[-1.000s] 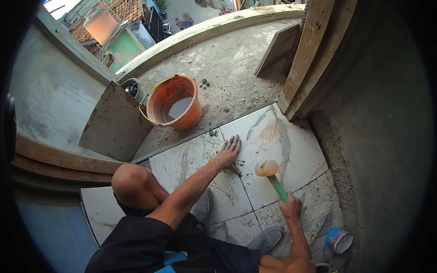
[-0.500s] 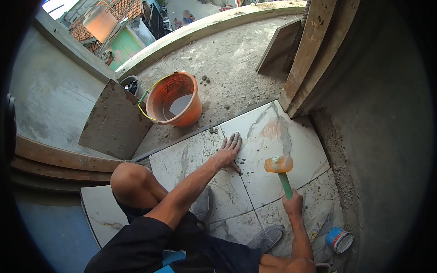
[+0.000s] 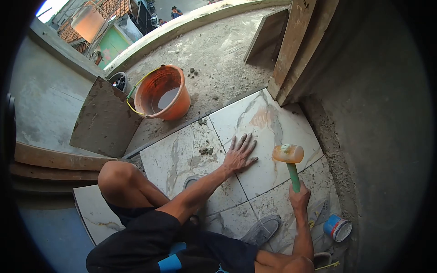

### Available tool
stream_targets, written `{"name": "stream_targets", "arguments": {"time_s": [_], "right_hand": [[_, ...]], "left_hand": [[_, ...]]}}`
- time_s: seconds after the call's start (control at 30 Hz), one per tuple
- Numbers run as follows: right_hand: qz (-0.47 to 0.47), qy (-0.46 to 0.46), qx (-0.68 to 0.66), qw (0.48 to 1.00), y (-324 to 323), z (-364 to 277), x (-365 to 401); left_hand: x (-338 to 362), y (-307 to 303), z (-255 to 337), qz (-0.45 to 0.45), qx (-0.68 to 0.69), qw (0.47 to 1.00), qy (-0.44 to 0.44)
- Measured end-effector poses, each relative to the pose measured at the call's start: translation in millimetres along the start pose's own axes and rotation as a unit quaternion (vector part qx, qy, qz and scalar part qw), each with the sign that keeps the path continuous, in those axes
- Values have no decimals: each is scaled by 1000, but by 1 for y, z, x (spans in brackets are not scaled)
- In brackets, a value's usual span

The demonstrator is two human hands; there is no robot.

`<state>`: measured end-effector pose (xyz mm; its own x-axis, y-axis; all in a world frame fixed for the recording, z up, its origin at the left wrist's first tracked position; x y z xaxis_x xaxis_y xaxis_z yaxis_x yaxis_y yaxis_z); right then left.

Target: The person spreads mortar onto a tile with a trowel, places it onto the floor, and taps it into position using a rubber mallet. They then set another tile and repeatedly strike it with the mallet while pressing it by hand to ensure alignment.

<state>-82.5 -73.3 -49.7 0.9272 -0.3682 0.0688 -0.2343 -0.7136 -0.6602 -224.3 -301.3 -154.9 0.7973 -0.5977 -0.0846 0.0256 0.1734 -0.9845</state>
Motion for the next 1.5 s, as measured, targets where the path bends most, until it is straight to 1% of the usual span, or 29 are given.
{"name": "stream_targets", "arguments": {"time_s": [0.07, 0.1, 0.13, 0.2, 0.23, 0.27, 0.33, 0.37, 0.4, 0.47, 0.5, 0.57, 0.6, 0.67, 0.7, 0.77, 0.8, 0.87, 0.93, 1.0, 1.03, 1.1, 1.2, 1.23, 1.27, 1.3, 1.4, 1.47, 1.5], "right_hand": [[28, -26, -33, 999, -2, -3, -4], [29, -13, -43, 999, -3, 3, 2], [-8, 43, -30, 999, -1, 1, 7], [-62, 40, 69, 995, 12, 43, 9], [-112, 49, 133, 984, 16, 49, 17], [-109, 58, 140, 982, 11, 42, 14], [-101, 42, 73, 991, 6, 8, 16], [-85, 56, 25, 994, 7, 4, 20], [-84, 59, 25, 994, 13, 12, 26], [-63, 23, 15, 998, 19, 24, 32], [-63, 24, 16, 998, 15, 26, 33], [-137, 51, 114, 983, 15, 29, 31], [-140, 49, 116, 982, 13, 25, 23], [-156, 44, 53, 985, 13, 15, 34], [-151, 41, 53, 986, 16, 19, 31], [-136, 57, 31, 989, 20, 27, 39], [-131, 59, 33, 989, 17, 27, 38], [-177, 114, 83, 974, 16, 32, 32], [-178, 125, 68, 974, 10, 22, 34], [-164, 86, 12, 983, 11, 31, 44], [-159, 88, 16, 983, 12, 37, 45], [-198, 113, 101, 968, 17, 45, 44], [-115, 77, 28, 990, 10, 31, 50], [-125, 100, 16, 987, 12, 30, 56], [-134, 76, 77, 985, 21, 47, 61], [-180, 98, 155, 966, 28, 59, 62], [-141, 116, 91, 979, 14, 35, 61], [-83, 97, 16, 992, 3, 12, 63], [-33, 71, -20, 997, -1, 12, 68]], "left_hand": [[-2, -18, 0, 10, 1, 1000, 5], [-8, -22, -3, 9, -17, 1000, 2], [-1, -22, 1, -9, -24, 1000, 0], [-2, -15, 1, 5, -21, 1000, 3], [5, -11, 3, -13, -23, 1000, 4], [-3, -10, 1, -14, -34, 999, 2], [-4, -13, 1, -28, -47, 998, 2], [-4, -15, 1, -37, -43, 998, -1], [-2, -14, 1, -39, -42, 998, 2], [-3, -14, 1, -33, -36, 999, -5], [-3, -13, 2, -34, -34, 999, -4], [-4, -16, 3, -23, -37, 999, -9], [-10, -16, 0, -22, -35, 999, -12], [-3, -14, 2, -25, -45, 999, -1], [-3, -15, 2, -5, -33, 999, -5], [-3, -14, 0, -9, -31, 999, -4], [-4, -13, 0, -9, -30, 1000, -6], [-4, -13, 3, -5, -32, 999, -1], [-5, -14, 2, -5, -35, 999, -9], [-4, -14, 1, 3, -30, 1000, -3], [-2, -15, 2, 0, -34, 999, -5], [-5, -19, 3, -6, -48, 999, -4], [-5, -21, 6, -9, -74, 997, 6], [-6, -21, 7, -2, -66, 998, 9], [-5, -20, 9, -3, -79, 997, 11], [-4, -16, 9, 12, -85, 996, 21], [-3, -9, 6, 33, -99, 994, 20], [5, -1, 5, 89, -81, 993, -11], [9, 6, 12, 55, -80, 995, 11]]}}
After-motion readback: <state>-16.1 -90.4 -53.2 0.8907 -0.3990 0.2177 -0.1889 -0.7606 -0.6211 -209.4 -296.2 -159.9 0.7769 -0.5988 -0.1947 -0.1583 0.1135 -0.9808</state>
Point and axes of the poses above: each hand's wrist, its own x-axis away from the middle knuckle, its own y-axis out of the palm, z = x × y, the point moved 6 cm from there along -x, towards the middle knuckle, and after that the axes turned 12 degrees about -x, right-handed, at the moved point
